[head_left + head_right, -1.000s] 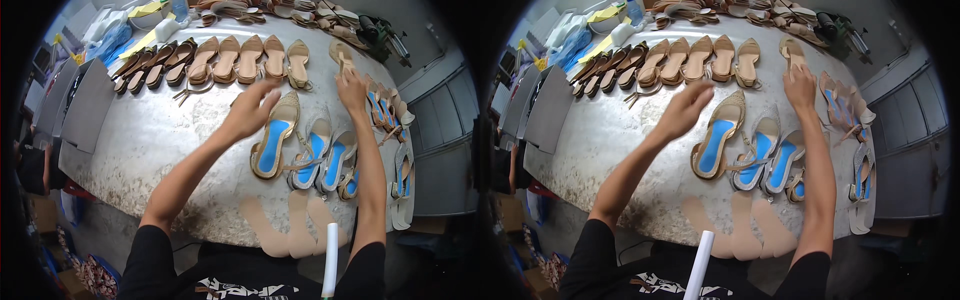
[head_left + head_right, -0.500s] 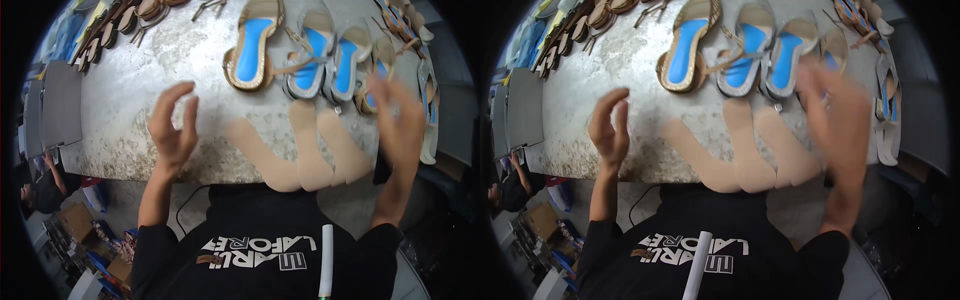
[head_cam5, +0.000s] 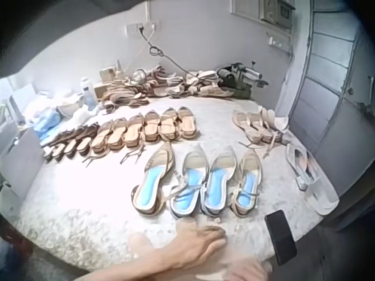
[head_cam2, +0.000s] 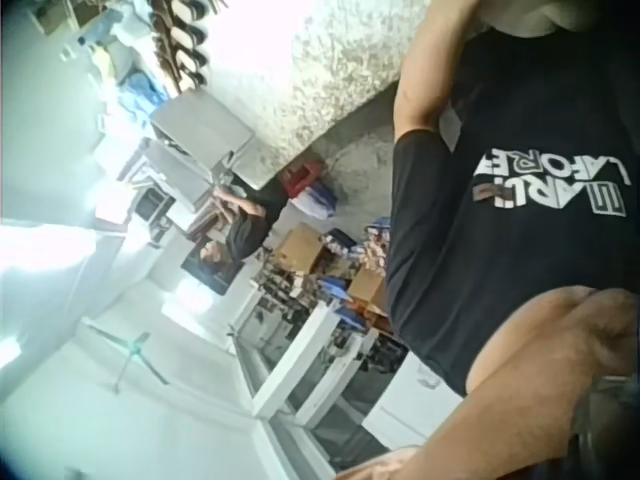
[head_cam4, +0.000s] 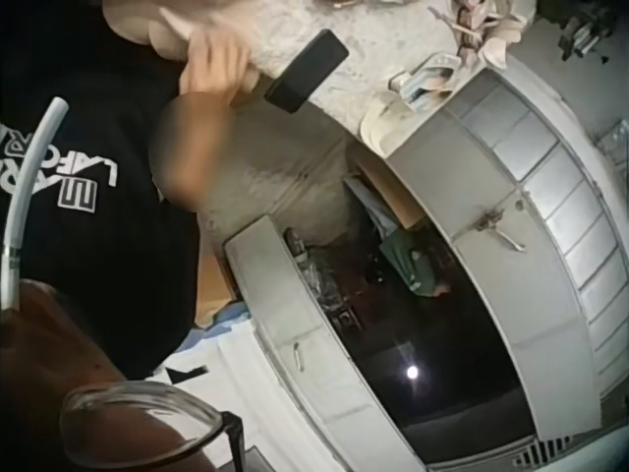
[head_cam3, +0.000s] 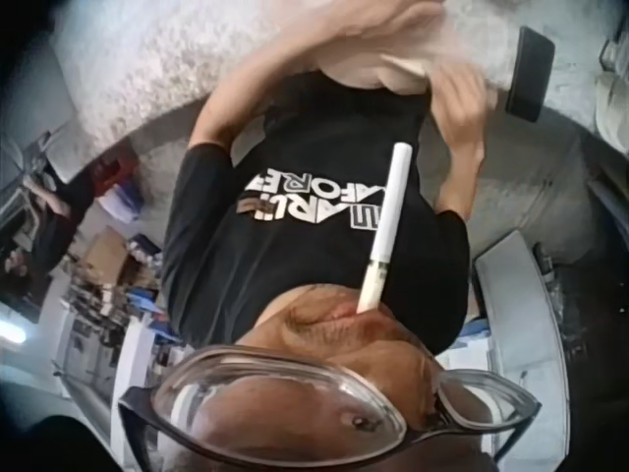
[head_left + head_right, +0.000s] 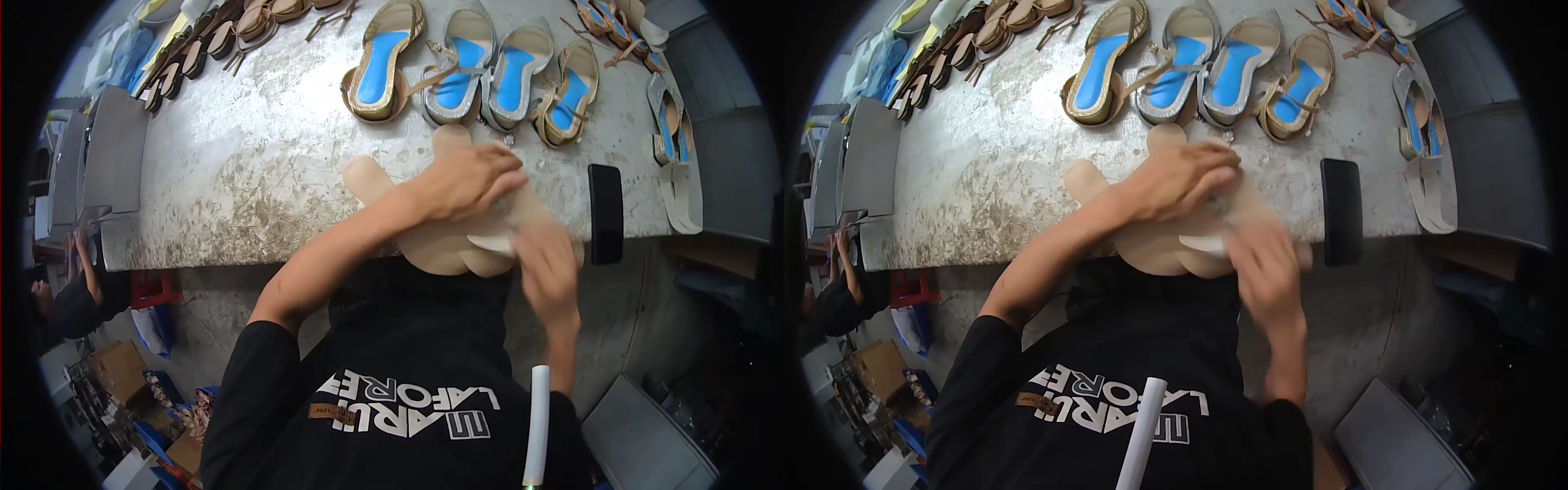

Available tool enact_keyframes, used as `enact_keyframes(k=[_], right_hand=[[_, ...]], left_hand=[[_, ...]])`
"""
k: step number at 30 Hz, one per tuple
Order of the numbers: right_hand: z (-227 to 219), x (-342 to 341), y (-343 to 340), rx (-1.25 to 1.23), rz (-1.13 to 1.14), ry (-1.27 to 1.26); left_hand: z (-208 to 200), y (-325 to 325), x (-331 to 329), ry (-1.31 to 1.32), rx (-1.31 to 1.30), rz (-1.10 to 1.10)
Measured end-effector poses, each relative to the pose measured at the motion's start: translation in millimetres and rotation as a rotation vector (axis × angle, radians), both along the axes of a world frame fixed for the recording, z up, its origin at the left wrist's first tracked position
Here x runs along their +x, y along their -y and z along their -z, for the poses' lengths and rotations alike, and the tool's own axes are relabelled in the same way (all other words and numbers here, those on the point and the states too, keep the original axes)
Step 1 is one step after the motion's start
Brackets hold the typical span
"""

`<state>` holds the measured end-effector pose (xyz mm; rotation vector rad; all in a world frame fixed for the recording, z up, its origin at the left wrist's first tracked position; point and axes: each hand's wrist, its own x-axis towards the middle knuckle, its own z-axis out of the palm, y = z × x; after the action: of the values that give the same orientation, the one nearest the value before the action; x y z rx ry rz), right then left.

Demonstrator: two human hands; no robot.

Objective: Place insoles into shoe uppers and press them down to secure them.

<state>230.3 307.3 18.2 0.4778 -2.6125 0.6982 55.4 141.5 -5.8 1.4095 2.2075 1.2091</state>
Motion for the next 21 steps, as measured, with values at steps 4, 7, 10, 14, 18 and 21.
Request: enact_keyframes(k=[4,7,10,14,18,21], right_hand=[[-99,101,1,-0.801,0.284,-0.243],[-106,77,3,-0.652,0.129,-0.185],[-68,16,44,-0.35,0.089,-0.129],[-54,-25,84,-0.283,0.131,-0.163],[-39,8,68,-0.341,0.169,0.034],[-43,23,57,-1.351,0.338,0.466]], left_hand=[[-9,5,16,-0.146,-0.061,0.099],[-58,21,56,0.419,0.305,0.42],[-101,35,82,0.479,0.516,0.243],[-110,50,102,0.792,0.809,-0.343],[-110,58,60,0.486,0.539,-0.337],[-57,48,-68,-0.444,-0.15,-0.85]])
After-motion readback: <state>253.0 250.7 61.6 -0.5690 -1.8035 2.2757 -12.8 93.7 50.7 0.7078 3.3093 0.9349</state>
